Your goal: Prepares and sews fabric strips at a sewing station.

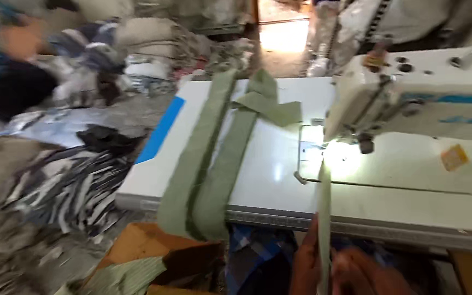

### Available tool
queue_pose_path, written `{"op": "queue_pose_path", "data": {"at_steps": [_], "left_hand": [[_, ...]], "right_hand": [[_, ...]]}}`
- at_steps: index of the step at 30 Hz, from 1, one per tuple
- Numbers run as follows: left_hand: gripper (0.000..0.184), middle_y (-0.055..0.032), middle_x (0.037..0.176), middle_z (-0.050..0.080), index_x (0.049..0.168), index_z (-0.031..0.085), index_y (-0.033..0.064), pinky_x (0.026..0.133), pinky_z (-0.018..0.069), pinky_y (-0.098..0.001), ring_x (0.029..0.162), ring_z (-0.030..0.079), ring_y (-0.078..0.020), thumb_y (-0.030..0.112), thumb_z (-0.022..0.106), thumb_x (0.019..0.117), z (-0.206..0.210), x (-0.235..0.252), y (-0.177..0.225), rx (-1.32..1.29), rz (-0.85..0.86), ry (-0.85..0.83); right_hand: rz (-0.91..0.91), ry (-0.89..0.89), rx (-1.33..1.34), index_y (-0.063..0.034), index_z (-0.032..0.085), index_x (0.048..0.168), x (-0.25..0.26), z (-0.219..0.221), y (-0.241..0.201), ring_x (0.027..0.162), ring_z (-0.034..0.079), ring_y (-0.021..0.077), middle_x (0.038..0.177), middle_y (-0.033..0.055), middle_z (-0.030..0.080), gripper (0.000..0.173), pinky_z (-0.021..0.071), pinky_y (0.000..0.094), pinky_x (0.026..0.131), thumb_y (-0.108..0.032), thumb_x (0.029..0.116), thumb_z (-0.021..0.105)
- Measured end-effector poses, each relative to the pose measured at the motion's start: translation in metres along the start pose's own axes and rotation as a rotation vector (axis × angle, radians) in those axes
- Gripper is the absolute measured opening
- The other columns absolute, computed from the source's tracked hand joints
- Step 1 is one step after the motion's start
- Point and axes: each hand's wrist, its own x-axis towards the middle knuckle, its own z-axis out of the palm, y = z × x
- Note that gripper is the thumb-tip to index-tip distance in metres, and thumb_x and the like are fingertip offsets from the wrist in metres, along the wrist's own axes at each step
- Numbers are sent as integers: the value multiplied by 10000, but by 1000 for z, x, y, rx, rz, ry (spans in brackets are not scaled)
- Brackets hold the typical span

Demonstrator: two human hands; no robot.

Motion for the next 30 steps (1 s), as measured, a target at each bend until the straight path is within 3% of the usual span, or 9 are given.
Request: {"op": "queue_pose_path", "data": {"at_steps": [2,3,5,7,10,12,20,26,30], "left_hand": [[619,-68,1084,690,1614,253,41,600,547,-227,677,606,-36,57,484,1041,3,-7,-5,57,-53,30],[631,-48,955,701,1610,274,52,528,523,-239,603,587,-55,32,498,1021,6,-7,-5,162,-69,41],[668,-23,919,733,1588,301,5,615,570,-272,684,658,-87,-22,530,961,9,-4,-3,494,-23,-7],[626,-21,949,755,1563,356,-14,772,609,-309,818,717,-111,-9,551,968,10,-2,-1,736,8,-45],[557,-30,939,760,1554,394,16,768,614,-368,815,732,-160,40,516,1011,12,2,6,890,-17,-86],[558,-45,946,771,1563,385,29,751,615,-394,809,744,-186,44,509,1019,13,3,15,902,-49,-97],[572,-116,1199,731,1551,386,-21,803,613,-353,904,742,-161,93,561,1018,18,10,18,814,25,-7],[568,-163,1438,595,1540,373,-64,997,555,-333,1169,684,-160,101,562,1031,19,16,15,741,58,-15],[578,-161,1421,609,1550,357,-58,977,562,-334,1136,698,-164,101,560,1033,21,18,15,738,52,-15]], "right_hand": [[1,262,-193,-87,659,1107,35,-3,14,562,650,106,739,-21,682,351,580,334,483,-381,1091,468],[12,332,-316,-79,666,1170,56,-5,20,583,642,165,803,33,678,375,566,389,503,-406,1059,520],[70,334,-482,-9,596,1359,96,-9,25,733,661,330,1103,199,638,566,567,529,612,-459,1016,609],[76,338,-614,31,569,1382,124,-10,29,794,670,381,1218,253,572,548,573,543,626,-374,1019,638],[46,351,-709,29,636,1318,138,-13,29,784,668,350,1148,224,588,336,577,486,611,-137,1026,610],[66,313,-742,33,631,1330,139,-12,27,793,672,334,1155,214,587,353,585,465,629,-83,997,638],[139,297,-781,22,567,1418,154,-11,26,740,660,334,1130,226,578,451,572,458,604,-78,984,645],[62,353,-782,26,600,1381,146,-9,36,719,659,297,1108,205,584,425,568,415,581,-68,972,663],[76,331,-773,12,600,1392,146,-11,36,734,661,302,1101,200,584,424,573,426,596,-76,980,653]]}}
